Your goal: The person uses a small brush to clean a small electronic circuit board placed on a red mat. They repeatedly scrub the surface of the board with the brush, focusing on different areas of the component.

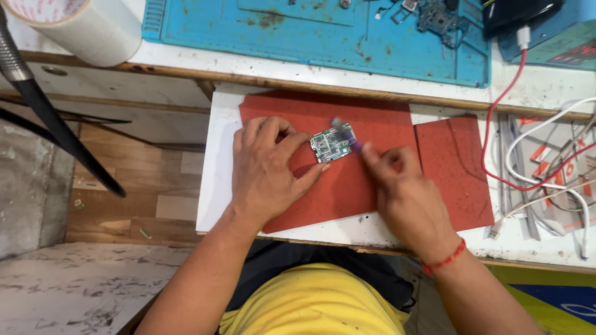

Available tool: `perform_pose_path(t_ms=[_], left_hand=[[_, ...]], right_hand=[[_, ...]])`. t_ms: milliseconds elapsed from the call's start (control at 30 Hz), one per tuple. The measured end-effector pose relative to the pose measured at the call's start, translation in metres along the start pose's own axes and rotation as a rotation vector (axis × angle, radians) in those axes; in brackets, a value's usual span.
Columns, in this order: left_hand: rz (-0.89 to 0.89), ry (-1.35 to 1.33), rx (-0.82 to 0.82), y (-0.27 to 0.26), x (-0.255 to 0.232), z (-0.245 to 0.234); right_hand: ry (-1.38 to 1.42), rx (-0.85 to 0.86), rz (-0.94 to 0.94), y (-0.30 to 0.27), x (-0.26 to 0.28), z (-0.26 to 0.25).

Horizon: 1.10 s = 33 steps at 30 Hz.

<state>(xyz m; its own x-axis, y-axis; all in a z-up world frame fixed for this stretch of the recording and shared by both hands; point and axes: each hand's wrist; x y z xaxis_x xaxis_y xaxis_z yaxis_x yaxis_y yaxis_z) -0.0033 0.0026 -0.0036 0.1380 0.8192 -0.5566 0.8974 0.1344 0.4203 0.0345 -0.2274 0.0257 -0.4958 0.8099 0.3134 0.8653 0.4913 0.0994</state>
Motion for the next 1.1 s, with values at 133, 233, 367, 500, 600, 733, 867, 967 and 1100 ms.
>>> perform_pose_path(t_ms=[133, 233, 367, 500, 600, 733, 867, 967, 1100], left_hand=[[0.022, 0.018, 0.0, -0.001, 0.002, -0.001], [0.015, 0.004, -0.009, -0.001, 0.001, 0.001], [0.013, 0.01, -0.014, -0.003, 0.0, -0.001], [0.013, 0.003, -0.018, -0.002, 0.0, -0.001], [-0.001, -0.028, -0.009, 0.0, 0.0, -0.002], [-0.051, -0.074, -0.01, -0.006, 0.001, 0.001], [-0.022, -0.061, -0.024, 0.001, 0.002, -0.002], [-0.029, -0.055, -0.014, 0.004, 0.005, 0.001], [-0.036, -0.049, -0.042, -0.002, 0.002, 0.005]], right_hand=[[0.024, 0.097, -0.054, -0.005, 0.008, -0.002], [0.029, 0.048, -0.041, 0.002, 0.001, -0.001], [0.068, 0.04, -0.052, 0.0, 0.001, 0.0], [0.069, 0.147, -0.069, -0.009, 0.007, -0.005], [-0.003, 0.241, 0.013, -0.018, 0.017, -0.013], [0.107, 0.116, 0.018, -0.008, 0.024, 0.007], [0.063, 0.184, 0.075, -0.018, 0.024, -0.006], [0.113, 0.021, -0.049, -0.014, 0.02, -0.005], [0.013, 0.201, 0.036, -0.007, 0.015, 0.011]])
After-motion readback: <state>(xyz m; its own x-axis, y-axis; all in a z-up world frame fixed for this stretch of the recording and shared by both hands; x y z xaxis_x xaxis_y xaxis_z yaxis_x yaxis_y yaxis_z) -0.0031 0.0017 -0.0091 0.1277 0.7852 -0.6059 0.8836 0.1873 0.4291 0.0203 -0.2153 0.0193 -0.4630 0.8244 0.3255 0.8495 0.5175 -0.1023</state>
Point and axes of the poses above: each hand's wrist, its own y-axis towards the middle knuckle, its own z-axis out of the palm, x = y × z, and after that the axes turned 6 degrees about -x, right-handed
